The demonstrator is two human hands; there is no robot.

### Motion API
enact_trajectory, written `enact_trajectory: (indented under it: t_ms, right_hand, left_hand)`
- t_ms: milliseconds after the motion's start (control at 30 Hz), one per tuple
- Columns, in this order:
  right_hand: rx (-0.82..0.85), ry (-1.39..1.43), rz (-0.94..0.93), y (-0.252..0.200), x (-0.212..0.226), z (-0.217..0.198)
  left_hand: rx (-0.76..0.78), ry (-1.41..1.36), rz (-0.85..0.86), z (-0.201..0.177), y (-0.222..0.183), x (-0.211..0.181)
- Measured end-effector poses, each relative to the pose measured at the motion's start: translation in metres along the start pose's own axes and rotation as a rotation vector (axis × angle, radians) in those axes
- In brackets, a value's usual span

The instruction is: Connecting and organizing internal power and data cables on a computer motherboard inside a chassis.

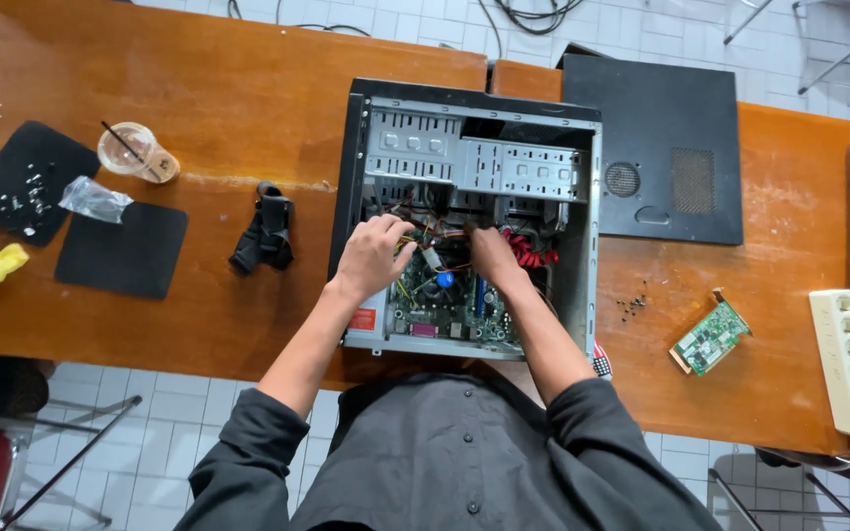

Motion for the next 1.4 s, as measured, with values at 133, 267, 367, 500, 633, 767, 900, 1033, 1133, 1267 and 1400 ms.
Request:
enact_trajectory:
  t_ms: [133,267,367,500,633,767,900,1033,1133,1267,1400]
  right_hand:
    - [-0.139,0.263,-0.090,-0.050,-0.002,-0.038]
    - [-0.519,0.319,-0.027,-0.129,0.006,-0.099]
    - [-0.767,0.188,0.048,-0.185,-0.002,-0.114]
    - [-0.794,0.311,0.286,-0.229,-0.026,-0.085]
    - [-0.670,0.444,0.486,-0.228,0.000,-0.088]
    - [-0.618,0.394,0.626,-0.219,-0.014,-0.081]
    - [-0.607,0.348,0.669,-0.216,-0.020,-0.077]
    - [-0.628,0.342,0.663,-0.215,-0.025,-0.077]
    - [-0.628,0.351,0.683,-0.211,-0.027,-0.077]
    - [-0.613,0.352,0.674,-0.211,-0.022,-0.085]
    - [-0.606,0.360,0.674,-0.208,-0.023,-0.084]
  left_hand:
    - [0.087,-0.152,0.017,0.016,0.018,-0.019]
    - [0.182,-0.204,0.075,0.056,0.050,-0.034]
    - [0.228,-0.134,0.106,0.097,0.073,-0.038]
    - [0.488,-0.042,0.074,0.154,0.103,-0.037]
    - [0.545,0.045,0.139,0.178,0.103,-0.033]
    - [0.514,0.032,0.222,0.198,0.104,-0.026]
    - [0.558,-0.045,0.243,0.192,0.108,-0.025]
    - [0.572,-0.087,0.228,0.191,0.105,-0.027]
    - [0.589,-0.130,0.211,0.190,0.103,-0.027]
    - [0.521,-0.096,0.299,0.181,0.099,-0.029]
    - [0.449,-0.067,0.309,0.223,0.092,-0.013]
Point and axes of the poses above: each hand's wrist, its own y-axis towards the middle knuckle, its own z-axis out of the palm, x = y × z, the point moved 1 cm from there along y, towards the middle knuckle, and after that the axes turned 4 degrees about y, right-handed, at the moved point
